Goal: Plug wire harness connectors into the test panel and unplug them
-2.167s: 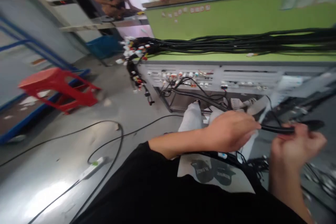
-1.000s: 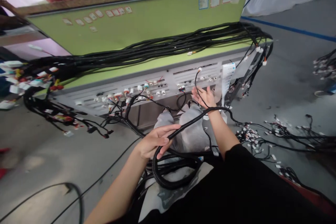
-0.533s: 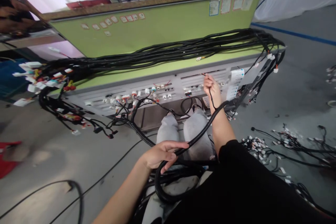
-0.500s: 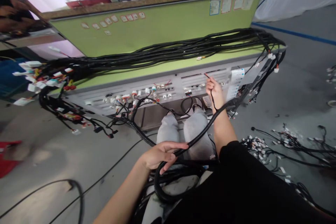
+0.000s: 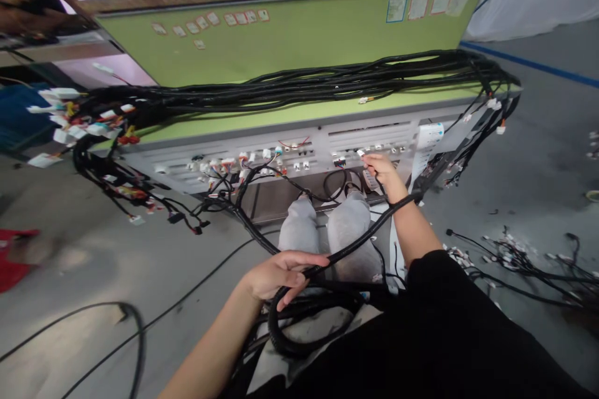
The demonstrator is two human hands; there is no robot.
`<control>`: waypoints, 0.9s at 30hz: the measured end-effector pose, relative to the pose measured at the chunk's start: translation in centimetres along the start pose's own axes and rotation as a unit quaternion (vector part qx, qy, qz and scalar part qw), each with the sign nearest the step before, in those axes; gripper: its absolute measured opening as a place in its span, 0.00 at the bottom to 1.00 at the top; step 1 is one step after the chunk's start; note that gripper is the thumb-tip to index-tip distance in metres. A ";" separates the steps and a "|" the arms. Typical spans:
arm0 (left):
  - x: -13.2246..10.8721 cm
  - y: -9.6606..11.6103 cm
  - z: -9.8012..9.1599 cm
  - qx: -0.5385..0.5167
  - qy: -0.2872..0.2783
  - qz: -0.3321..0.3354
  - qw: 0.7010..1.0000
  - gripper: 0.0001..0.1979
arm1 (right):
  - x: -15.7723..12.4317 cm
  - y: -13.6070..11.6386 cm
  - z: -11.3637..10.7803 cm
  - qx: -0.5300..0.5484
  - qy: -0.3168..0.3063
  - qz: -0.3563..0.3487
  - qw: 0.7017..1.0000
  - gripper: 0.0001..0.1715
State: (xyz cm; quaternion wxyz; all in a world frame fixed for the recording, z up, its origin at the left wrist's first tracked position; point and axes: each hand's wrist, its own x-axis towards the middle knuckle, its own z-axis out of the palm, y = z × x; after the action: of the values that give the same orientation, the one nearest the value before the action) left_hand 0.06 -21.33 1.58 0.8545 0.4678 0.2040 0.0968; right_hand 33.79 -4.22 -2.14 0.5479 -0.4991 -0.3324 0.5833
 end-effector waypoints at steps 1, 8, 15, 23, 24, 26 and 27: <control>-0.1 -0.1 -0.1 -0.012 -0.004 -0.002 1.000 0.23 | -0.6 0.5 0.6 -0.002 -0.016 -0.004 1.000 0.08; -0.5 -0.7 -0.6 -0.059 0.010 -0.031 0.998 0.25 | -1.7 3.0 6.5 -0.163 0.018 -0.116 0.980 0.11; -1.1 -1.1 -1.0 -0.081 0.012 0.015 0.997 0.24 | 0.7 3.8 8.0 -0.398 0.105 -0.159 0.897 0.22; -1.0 -1.3 -1.3 -0.071 0.022 0.005 0.997 0.25 | 0.9 4.2 8.4 -0.427 0.108 -0.144 0.886 0.22; -1.1 -1.3 -1.3 -0.070 0.022 0.006 0.997 0.25 | 0.9 4.1 8.5 -0.430 0.112 -0.140 0.885 0.22; -1.2 -1.4 -1.4 -0.063 0.023 0.009 0.998 0.26 | 1.0 4.0 8.7 -0.434 0.122 -0.132 0.883 0.22; -1.3 -1.4 -1.4 -0.059 0.026 0.012 0.998 0.26 | 1.0 3.9 8.9 -0.434 0.127 -0.128 0.883 0.21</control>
State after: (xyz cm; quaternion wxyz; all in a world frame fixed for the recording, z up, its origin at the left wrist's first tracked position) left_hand -1.73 -21.44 0.09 0.8740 0.4159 0.2143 0.1312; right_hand 24.28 -2.54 -3.48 0.3840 -0.7097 -0.5407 0.2377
